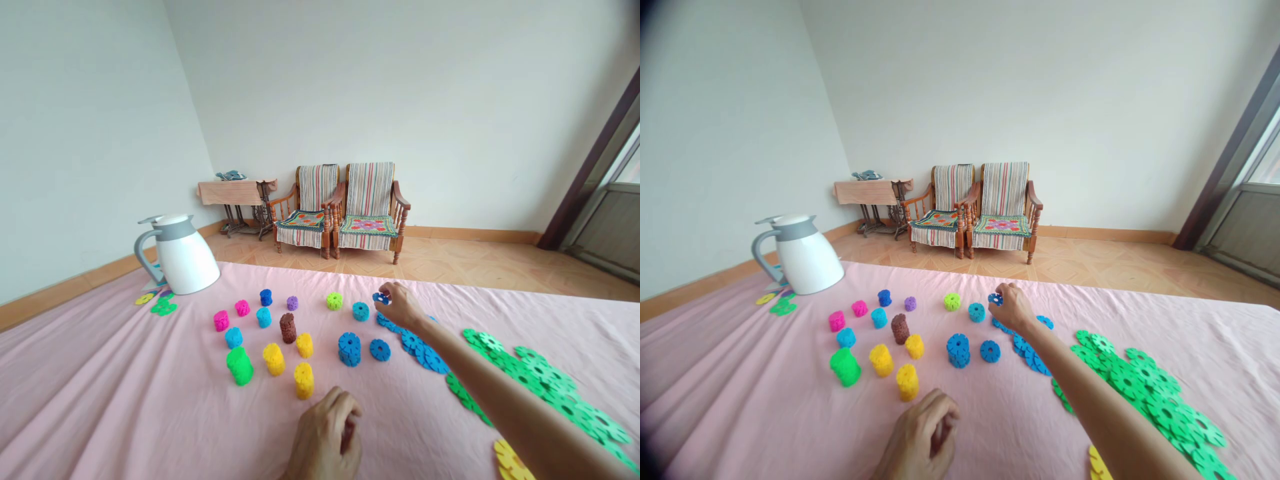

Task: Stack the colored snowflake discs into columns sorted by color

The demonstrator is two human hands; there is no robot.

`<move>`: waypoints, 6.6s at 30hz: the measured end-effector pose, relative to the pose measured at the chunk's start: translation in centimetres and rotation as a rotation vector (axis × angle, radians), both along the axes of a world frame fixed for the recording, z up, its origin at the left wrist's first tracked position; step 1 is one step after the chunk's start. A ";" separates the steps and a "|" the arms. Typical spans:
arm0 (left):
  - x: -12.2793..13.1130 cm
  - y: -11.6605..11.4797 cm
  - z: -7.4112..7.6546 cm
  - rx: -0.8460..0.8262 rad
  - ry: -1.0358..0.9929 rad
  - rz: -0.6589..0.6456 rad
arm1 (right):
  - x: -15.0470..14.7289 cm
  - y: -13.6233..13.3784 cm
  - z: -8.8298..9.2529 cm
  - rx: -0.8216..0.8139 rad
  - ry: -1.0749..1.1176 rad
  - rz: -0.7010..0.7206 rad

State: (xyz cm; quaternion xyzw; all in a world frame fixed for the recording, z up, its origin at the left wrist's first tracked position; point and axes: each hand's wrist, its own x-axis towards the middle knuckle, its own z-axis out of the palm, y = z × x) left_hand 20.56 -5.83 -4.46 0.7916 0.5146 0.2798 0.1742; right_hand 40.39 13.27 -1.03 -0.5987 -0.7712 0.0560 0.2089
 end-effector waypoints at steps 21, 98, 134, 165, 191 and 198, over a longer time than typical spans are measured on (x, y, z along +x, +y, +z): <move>0.1 -0.2 0.5 -0.010 0.002 0.008 | -3.6 -8.6 3.0 0.052 0.023 0.464; 0.1 0.0 0.5 -0.030 0.075 0.015 | 2.9 -1.4 -1.8 -0.163 -0.026 0.268; 0.1 -0.1 0.4 -0.002 0.023 0.010 | -2.2 -5.5 3.4 -0.124 0.084 0.469; 0.1 -0.2 0.6 -0.048 0.065 0.024 | 3.2 -2.5 0.2 -0.175 -0.191 0.389; 0.1 0.1 0.3 -0.005 0.038 0.017 | 0.8 -6.0 2.2 0.000 -0.198 0.358; 0.1 0.0 0.5 -0.004 0.035 0.012 | -3.3 -8.0 4.2 0.007 -0.114 0.450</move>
